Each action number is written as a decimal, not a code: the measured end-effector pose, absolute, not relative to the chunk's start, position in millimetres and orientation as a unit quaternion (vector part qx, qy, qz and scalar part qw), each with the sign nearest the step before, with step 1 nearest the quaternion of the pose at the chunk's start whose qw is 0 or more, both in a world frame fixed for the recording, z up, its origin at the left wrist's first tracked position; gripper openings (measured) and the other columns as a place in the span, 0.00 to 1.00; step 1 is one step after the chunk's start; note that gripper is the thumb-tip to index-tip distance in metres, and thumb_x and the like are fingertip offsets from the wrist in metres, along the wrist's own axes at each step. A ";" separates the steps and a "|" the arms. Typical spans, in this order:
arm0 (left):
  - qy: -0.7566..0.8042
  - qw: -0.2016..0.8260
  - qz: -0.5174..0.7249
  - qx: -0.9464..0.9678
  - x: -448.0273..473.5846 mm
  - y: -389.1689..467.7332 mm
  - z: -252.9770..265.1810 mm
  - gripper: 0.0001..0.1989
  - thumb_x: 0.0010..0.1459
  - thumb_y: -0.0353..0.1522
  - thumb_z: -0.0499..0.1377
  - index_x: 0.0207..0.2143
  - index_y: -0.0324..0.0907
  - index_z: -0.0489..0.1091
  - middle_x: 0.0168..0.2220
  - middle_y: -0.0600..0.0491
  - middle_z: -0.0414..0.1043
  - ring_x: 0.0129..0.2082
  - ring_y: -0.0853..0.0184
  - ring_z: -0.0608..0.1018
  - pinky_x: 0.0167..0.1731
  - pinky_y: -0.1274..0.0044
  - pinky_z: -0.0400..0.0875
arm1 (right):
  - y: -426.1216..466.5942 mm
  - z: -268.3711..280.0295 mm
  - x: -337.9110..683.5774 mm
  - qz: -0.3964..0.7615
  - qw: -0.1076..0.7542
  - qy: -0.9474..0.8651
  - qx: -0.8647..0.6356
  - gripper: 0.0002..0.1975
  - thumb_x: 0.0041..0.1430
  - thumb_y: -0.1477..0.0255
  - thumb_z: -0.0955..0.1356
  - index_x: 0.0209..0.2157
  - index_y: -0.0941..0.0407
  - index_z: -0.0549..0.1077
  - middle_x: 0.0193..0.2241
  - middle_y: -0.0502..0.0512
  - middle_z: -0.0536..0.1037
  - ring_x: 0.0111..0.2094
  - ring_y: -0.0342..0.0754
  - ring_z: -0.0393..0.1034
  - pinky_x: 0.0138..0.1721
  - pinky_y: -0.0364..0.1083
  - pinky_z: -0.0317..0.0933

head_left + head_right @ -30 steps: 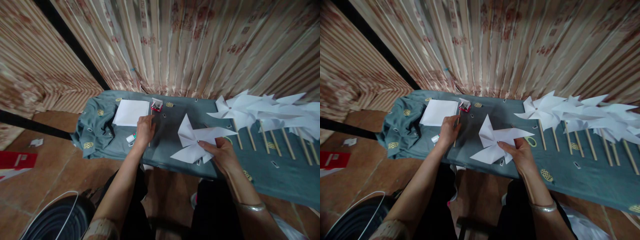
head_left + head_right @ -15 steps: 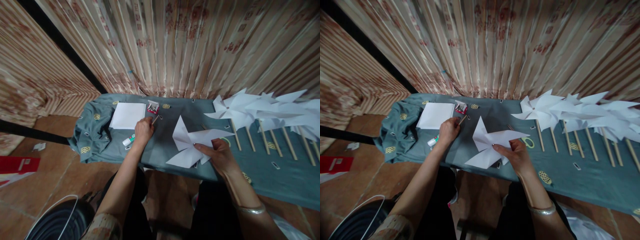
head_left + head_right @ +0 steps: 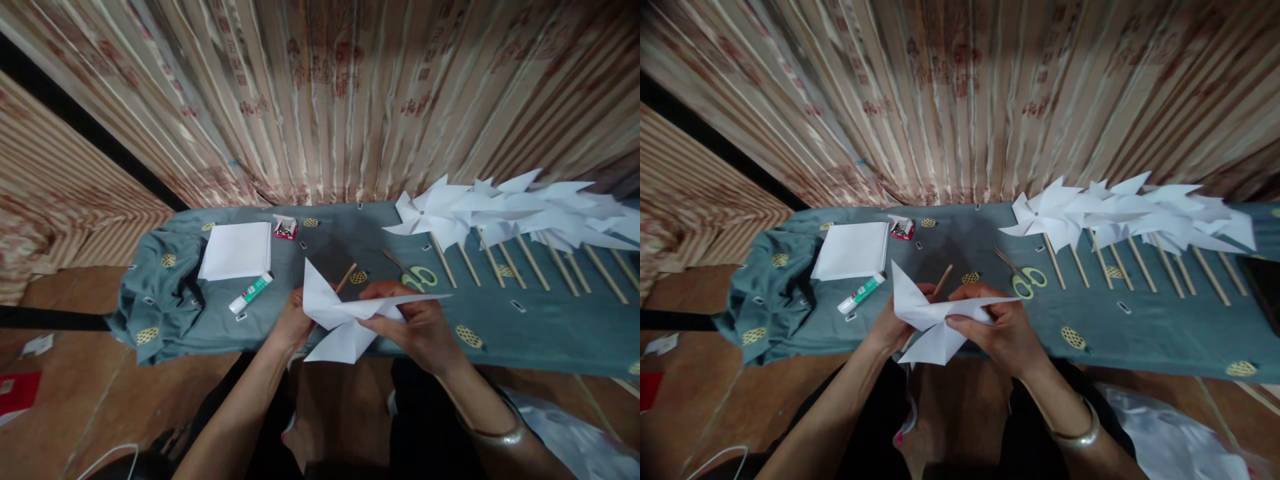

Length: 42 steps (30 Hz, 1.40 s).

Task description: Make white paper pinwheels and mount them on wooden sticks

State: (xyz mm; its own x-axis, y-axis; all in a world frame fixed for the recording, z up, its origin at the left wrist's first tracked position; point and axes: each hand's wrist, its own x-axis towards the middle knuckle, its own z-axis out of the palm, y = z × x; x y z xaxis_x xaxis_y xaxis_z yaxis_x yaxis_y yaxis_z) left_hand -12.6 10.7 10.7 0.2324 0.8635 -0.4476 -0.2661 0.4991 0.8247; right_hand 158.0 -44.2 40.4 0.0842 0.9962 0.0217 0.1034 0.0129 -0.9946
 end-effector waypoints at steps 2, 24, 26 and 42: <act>0.477 0.734 0.385 0.294 -10.5 6.4 13.0 0.15 0.28 0.34 0.74 0.21 0.37 0.77 0.17 0.56 0.71 0.16 0.75 0.65 0.19 0.81 0.59 | -50.0 42.7 158.1 0.404 0.507 -0.534 -0.543 0.07 0.48 0.71 0.74 0.33 0.53 0.79 0.27 0.48 0.82 0.25 0.45 0.74 0.24 0.40 0.67; 0.429 0.683 0.392 0.443 -14.6 -10.0 18.3 0.09 0.37 0.35 0.70 0.19 0.40 0.76 0.22 0.54 0.73 0.24 0.69 0.71 0.28 0.77 0.67 | -78.4 55.0 163.6 0.056 0.470 -0.729 -0.494 0.20 0.60 0.78 0.67 0.52 0.47 0.69 0.34 0.49 0.84 0.41 0.51 0.79 0.42 0.47 0.73; 0.422 0.684 0.394 0.445 -16.2 -10.7 19.0 0.08 0.36 0.34 0.70 0.19 0.40 0.76 0.22 0.54 0.73 0.23 0.70 0.70 0.28 0.77 0.67 | -80.2 55.1 164.6 0.060 0.464 -0.736 -0.489 0.21 0.61 0.78 0.67 0.53 0.46 0.68 0.35 0.49 0.84 0.41 0.51 0.79 0.42 0.48 0.73; 0.450 0.695 0.379 0.414 -24.7 -18.2 23.4 0.16 0.33 0.40 0.74 0.17 0.40 0.74 0.20 0.55 0.71 0.21 0.71 0.69 0.26 0.77 0.66 | -81.5 55.3 161.5 0.058 0.462 -0.746 -0.476 0.23 0.62 0.78 0.66 0.57 0.46 0.66 0.36 0.50 0.84 0.43 0.52 0.79 0.45 0.49 0.73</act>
